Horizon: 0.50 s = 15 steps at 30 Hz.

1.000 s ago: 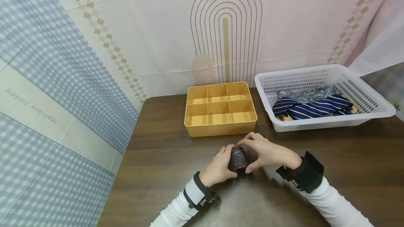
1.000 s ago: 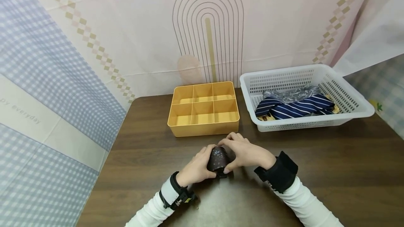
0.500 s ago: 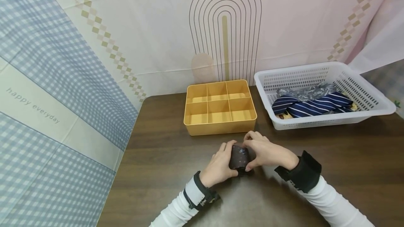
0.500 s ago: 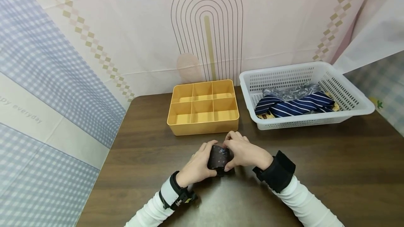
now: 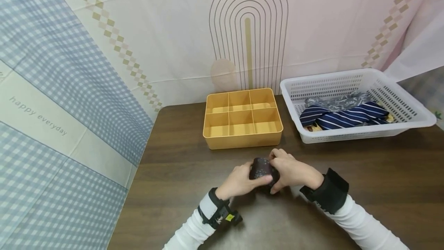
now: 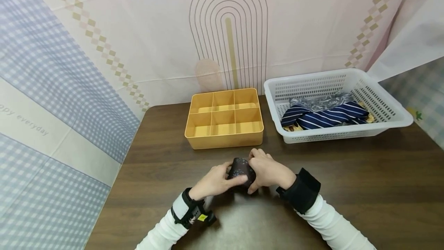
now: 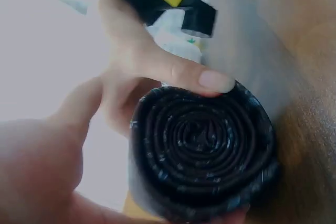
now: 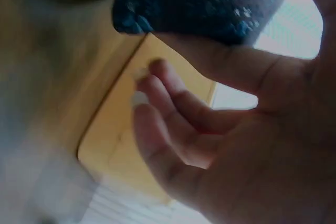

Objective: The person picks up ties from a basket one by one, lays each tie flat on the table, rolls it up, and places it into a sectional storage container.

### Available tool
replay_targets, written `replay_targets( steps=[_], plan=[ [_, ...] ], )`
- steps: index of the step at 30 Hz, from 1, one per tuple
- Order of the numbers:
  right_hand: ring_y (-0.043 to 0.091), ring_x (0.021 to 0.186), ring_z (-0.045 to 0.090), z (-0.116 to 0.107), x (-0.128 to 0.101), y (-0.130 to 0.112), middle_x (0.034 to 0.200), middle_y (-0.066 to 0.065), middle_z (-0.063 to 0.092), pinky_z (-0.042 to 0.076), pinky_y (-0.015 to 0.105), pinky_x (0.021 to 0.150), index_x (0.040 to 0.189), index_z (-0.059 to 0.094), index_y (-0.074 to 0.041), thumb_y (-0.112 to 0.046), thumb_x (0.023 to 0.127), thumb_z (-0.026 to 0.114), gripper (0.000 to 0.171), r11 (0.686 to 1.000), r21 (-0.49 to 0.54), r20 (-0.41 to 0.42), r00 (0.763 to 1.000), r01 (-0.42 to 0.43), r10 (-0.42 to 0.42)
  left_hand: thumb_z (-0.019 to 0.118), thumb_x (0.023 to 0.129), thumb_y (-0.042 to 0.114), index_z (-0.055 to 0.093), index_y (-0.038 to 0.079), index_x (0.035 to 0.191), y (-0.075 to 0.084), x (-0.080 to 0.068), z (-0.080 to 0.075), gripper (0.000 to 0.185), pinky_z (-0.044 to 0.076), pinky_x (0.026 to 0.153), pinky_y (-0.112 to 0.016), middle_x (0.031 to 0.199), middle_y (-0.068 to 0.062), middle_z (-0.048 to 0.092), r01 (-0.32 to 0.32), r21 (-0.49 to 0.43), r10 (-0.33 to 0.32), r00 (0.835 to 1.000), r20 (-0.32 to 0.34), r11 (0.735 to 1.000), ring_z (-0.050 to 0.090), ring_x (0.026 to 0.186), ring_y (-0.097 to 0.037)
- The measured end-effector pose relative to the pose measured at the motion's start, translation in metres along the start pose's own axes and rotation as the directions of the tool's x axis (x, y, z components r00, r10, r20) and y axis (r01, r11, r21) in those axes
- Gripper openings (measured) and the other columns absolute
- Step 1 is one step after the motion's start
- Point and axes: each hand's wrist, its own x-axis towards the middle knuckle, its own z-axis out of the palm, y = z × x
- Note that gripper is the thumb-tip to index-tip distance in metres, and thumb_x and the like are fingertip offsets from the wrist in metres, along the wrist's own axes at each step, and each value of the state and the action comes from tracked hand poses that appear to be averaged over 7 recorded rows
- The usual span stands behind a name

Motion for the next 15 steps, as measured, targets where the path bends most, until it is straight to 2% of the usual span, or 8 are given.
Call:
replay_targets(
  steps=[3, 6, 9, 12, 15],
  plan=[
    [0.026, 0.095, 0.047, 0.009, 0.002, -0.006, 0.105, 0.010, 0.051, 0.043, 0.042, 0.080, 0.083, 0.069, -0.007, -0.039, 0.053, 0.093, 0.050, 0.997, -0.005, -0.078, 0.994, 0.083, -0.083, 0.073, 0.081, 0.046, 0.062, 0.007, 0.111, -0.005, 0.004, -0.001, 0.050, 0.045, 0.066, -0.023, 0.094, -0.006, 0.067, 0.060, -0.076, -0.059, 0.998, 0.023, 0.995, 0.057, 0.077, -0.010],
    [0.024, 0.095, 0.047, 0.015, 0.005, -0.013, 0.107, 0.009, 0.053, 0.041, 0.040, 0.079, 0.082, 0.070, -0.010, -0.045, 0.051, 0.092, 0.051, 0.985, -0.057, -0.157, 0.973, 0.164, -0.171, 0.082, 0.072, 0.037, 0.064, 0.007, 0.105, -0.012, 0.005, -0.003, 0.048, 0.044, 0.067, -0.023, 0.089, -0.002, 0.066, 0.102, -0.147, -0.098, 0.995, 0.034, 0.984, 0.055, 0.075, -0.010],
    [0.022, 0.097, 0.048, 0.017, 0.007, -0.019, 0.109, 0.007, 0.054, 0.038, 0.037, 0.078, 0.084, 0.071, -0.013, -0.049, 0.047, 0.091, 0.055, 0.977, -0.105, -0.216, 0.955, 0.184, -0.203, 0.086, 0.065, 0.031, 0.066, 0.006, 0.100, -0.016, 0.006, -0.007, 0.047, 0.043, 0.069, -0.025, 0.087, -0.002, 0.066, 0.142, -0.204, -0.137, 0.990, 0.037, 0.969, 0.056, 0.076, -0.013],
    [0.023, 0.101, 0.048, 0.016, 0.009, -0.022, 0.112, 0.007, 0.054, 0.039, 0.038, 0.079, 0.089, 0.071, -0.013, -0.053, 0.045, 0.090, 0.062, 0.975, -0.127, -0.291, 0.933, 0.182, -0.212, 0.087, 0.062, 0.028, 0.065, 0.002, 0.102, -0.013, 0.005, -0.016, 0.052, 0.045, 0.071, -0.028, 0.090, -0.005, 0.066, 0.168, -0.199, -0.170, 0.985, 0.008, 0.965, 0.057, 0.079, -0.016],
    [0.026, 0.104, 0.050, 0.011, 0.008, -0.022, 0.114, 0.010, 0.054, 0.042, 0.042, 0.081, 0.096, 0.068, -0.009, -0.055, 0.049, 0.089, 0.069, 0.975, -0.113, -0.388, 0.895, 0.189, -0.219, 0.087, 0.062, 0.028, 0.060, -0.001, 0.112, -0.006, 0.004, -0.034, 0.063, 0.048, 0.072, -0.030, 0.098, -0.010, 0.066, 0.200, -0.168, -0.206, 0.978, -0.018, 0.965, 0.058, 0.084, -0.019]
  ],
)
